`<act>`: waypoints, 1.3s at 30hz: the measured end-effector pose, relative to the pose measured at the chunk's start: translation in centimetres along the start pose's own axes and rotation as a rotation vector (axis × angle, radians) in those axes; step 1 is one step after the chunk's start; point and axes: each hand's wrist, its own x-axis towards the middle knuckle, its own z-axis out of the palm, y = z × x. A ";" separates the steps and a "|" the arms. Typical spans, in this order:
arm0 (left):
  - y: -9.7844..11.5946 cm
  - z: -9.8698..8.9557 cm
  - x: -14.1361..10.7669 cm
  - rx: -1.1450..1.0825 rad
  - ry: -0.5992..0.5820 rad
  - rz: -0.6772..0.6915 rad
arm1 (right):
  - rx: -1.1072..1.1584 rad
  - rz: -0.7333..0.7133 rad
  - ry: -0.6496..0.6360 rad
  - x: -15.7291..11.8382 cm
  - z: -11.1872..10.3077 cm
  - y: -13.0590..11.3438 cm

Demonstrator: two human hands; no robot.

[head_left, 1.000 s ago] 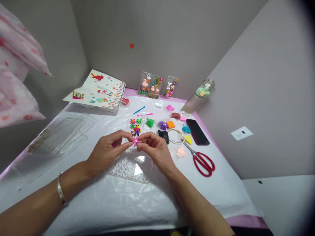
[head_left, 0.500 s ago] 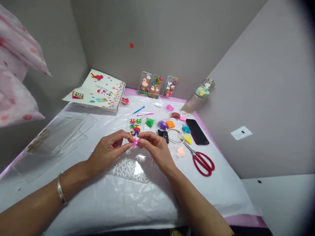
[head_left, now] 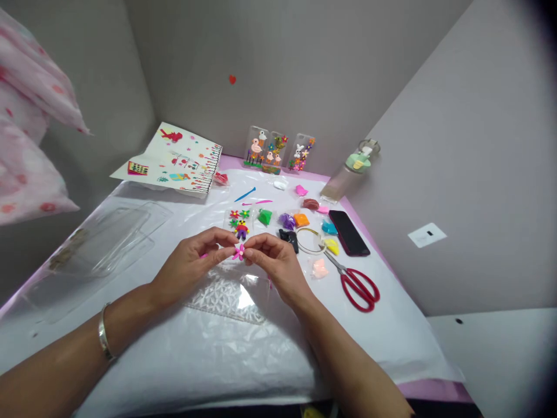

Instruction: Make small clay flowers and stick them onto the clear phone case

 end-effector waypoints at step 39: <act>0.3 0.1 0.2 -0.108 -0.101 -0.069 | -0.007 0.042 -0.015 0.0 -0.1 0.1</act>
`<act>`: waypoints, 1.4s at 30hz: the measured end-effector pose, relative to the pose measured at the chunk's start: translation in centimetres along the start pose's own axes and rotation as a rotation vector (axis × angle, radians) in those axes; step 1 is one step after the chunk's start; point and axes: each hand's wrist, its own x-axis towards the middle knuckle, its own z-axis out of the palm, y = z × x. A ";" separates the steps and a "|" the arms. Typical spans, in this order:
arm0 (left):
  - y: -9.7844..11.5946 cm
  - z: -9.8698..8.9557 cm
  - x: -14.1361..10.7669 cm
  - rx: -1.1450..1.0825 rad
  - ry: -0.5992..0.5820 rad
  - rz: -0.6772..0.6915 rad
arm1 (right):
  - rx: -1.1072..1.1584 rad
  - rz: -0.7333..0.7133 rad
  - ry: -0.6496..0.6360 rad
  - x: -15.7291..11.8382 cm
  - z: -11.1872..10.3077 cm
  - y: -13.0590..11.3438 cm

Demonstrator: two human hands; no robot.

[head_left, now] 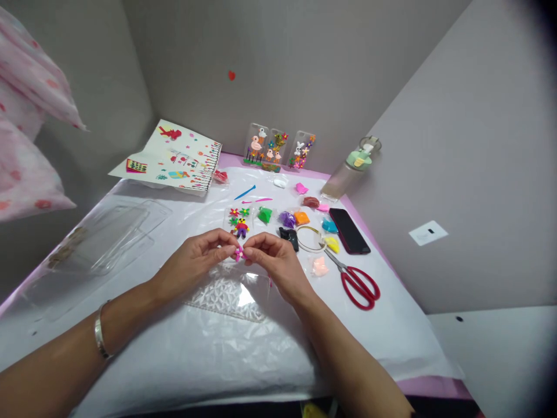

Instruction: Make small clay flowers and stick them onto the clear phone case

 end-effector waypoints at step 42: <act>-0.3 -0.1 0.0 -0.074 -0.020 -0.007 | -0.005 -0.021 0.015 -0.1 0.3 0.0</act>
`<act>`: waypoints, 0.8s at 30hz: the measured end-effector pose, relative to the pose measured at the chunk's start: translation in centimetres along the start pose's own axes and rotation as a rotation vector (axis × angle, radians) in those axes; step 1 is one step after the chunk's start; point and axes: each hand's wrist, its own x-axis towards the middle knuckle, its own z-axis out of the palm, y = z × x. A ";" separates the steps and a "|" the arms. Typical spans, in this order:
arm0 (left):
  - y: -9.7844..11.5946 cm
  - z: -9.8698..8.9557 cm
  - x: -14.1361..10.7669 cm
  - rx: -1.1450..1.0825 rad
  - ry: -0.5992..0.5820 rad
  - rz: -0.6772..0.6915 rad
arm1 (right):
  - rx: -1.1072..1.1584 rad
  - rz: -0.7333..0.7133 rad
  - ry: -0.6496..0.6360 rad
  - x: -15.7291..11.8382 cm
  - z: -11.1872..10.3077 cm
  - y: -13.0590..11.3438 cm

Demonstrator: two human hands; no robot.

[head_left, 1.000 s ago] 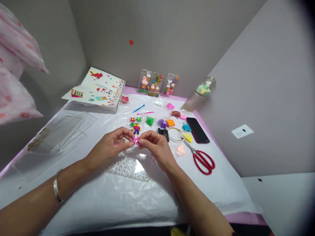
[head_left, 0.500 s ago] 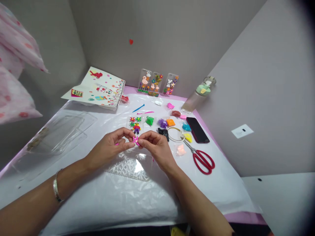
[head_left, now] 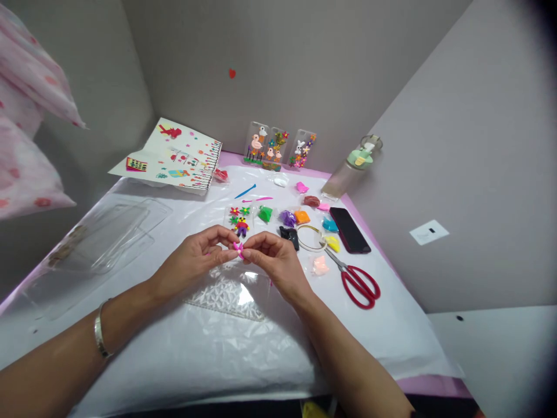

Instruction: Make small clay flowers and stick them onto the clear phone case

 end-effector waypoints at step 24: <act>-0.5 -0.1 0.1 0.048 -0.006 -0.011 | 0.012 -0.003 -0.014 0.1 0.0 0.1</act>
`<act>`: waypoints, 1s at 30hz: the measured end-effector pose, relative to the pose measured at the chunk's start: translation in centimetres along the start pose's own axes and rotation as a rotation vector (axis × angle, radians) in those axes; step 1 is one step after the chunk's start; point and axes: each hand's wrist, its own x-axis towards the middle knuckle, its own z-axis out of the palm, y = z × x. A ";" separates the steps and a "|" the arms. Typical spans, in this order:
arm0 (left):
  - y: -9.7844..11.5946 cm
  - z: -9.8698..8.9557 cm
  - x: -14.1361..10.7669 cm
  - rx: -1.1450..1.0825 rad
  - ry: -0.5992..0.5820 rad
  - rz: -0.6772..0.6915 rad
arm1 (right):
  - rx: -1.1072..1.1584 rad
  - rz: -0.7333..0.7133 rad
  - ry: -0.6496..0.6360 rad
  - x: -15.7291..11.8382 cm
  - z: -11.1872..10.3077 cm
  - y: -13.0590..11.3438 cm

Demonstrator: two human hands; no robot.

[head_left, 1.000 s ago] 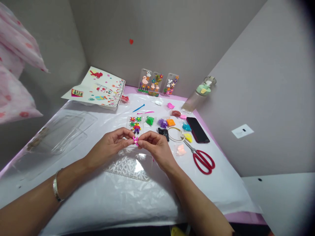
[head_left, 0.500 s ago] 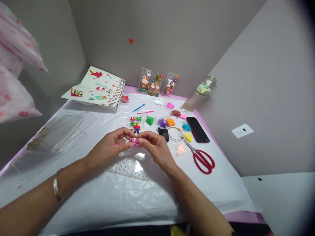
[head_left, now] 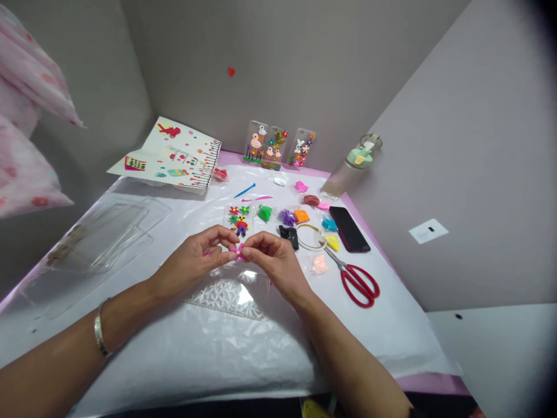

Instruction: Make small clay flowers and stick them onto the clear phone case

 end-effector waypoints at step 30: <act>0.7 -0.2 -0.2 0.063 0.078 0.036 | -0.039 -0.013 0.020 0.0 -0.1 -0.2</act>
